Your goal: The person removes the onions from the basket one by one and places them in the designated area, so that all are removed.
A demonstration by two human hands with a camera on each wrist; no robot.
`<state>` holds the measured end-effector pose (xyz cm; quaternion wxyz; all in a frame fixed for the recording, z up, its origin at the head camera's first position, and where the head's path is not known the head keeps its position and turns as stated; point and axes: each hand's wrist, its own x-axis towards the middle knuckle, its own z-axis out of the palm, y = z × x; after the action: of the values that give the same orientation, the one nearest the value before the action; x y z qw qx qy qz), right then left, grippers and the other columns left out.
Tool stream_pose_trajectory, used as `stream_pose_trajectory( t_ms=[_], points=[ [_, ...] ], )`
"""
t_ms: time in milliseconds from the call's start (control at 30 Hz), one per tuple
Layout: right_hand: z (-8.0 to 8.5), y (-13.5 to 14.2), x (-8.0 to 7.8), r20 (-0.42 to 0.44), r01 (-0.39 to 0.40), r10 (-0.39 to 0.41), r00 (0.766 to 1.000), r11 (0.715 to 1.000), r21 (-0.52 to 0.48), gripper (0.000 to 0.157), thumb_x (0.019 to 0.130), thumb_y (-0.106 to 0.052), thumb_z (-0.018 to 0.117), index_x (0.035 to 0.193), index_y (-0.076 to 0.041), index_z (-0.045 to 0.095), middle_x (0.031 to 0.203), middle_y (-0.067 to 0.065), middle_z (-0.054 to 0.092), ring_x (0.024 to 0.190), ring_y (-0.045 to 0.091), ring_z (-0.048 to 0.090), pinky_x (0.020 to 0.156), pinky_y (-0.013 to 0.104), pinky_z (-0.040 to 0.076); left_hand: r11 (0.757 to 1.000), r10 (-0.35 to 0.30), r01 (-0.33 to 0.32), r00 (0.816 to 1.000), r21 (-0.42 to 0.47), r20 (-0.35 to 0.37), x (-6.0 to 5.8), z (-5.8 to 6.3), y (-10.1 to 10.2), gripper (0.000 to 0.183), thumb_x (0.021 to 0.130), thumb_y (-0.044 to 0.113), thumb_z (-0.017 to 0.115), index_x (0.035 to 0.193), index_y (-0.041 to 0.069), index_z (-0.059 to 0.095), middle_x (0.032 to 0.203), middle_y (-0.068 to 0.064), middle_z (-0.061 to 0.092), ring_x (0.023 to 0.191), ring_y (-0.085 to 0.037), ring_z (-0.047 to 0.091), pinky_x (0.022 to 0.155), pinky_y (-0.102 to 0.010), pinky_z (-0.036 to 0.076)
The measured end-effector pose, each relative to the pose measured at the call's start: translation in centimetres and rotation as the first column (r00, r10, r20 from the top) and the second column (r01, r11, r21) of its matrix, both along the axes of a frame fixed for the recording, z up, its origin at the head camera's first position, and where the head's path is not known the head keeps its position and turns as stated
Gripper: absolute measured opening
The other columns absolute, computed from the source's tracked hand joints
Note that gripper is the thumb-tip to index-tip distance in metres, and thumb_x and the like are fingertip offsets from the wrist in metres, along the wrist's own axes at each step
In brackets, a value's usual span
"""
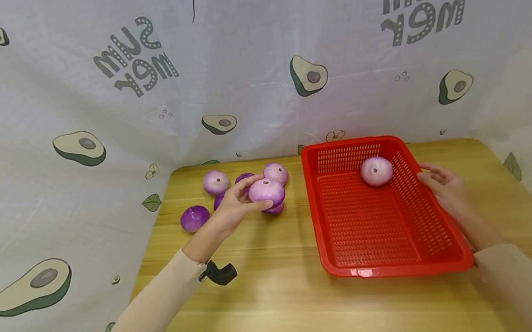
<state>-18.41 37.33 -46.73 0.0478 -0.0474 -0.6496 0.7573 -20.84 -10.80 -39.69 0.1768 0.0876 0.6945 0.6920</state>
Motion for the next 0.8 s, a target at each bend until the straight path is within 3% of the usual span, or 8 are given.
stream_pose_trajectory(
  t_ms=[200, 400, 800],
  points=[
    [-0.2, -0.1, 0.0, -0.015, -0.001, 0.001, 1.000, 1.000, -0.028, 0.026, 0.099, -0.005, 0.061, 0.112, -0.026, 0.070, 0.085, -0.010, 0.070, 0.073, 0.004, 0.066, 0.061, 0.017, 0.055, 0.997, 0.070, -0.070, 0.998, -0.032, -0.006, 1.4, -2.1, -2.9, 0.068, 0.085, -0.004, 0.074, 0.147, 0.005, 0.046, 0.152, -0.012, 0.040, 0.138, -0.028, 0.041, 0.108, -0.037, 0.041],
    [-0.1, -0.1, 0.1, -0.017, -0.012, 0.011, 1.000, 0.999, -0.051, 0.027, 0.099, -0.004, 0.060, 0.113, -0.025, 0.070, 0.087, -0.009, 0.071, 0.074, 0.005, 0.067, 0.062, 0.018, 0.056, 0.985, 0.156, -0.155, 0.988, -0.075, 0.006, 2.4, -3.9, -5.5, 0.070, 0.085, -0.001, 0.076, 0.147, 0.004, 0.045, 0.152, -0.012, 0.040, 0.140, -0.028, 0.038, 0.112, -0.039, 0.037],
    [0.0, 0.1, 0.1, -0.013, -0.013, 0.013, 1.000, 1.000, -0.029, 0.027, 0.100, -0.005, 0.060, 0.115, -0.026, 0.069, 0.087, -0.009, 0.069, 0.075, 0.004, 0.066, 0.062, 0.018, 0.056, 0.953, 0.282, -0.277, 0.959, -0.121, 0.021, 3.7, -7.3, -8.1, 0.070, 0.083, 0.001, 0.079, 0.146, 0.007, 0.047, 0.154, -0.014, 0.036, 0.140, -0.031, 0.038, 0.117, -0.042, 0.028]
  ],
)
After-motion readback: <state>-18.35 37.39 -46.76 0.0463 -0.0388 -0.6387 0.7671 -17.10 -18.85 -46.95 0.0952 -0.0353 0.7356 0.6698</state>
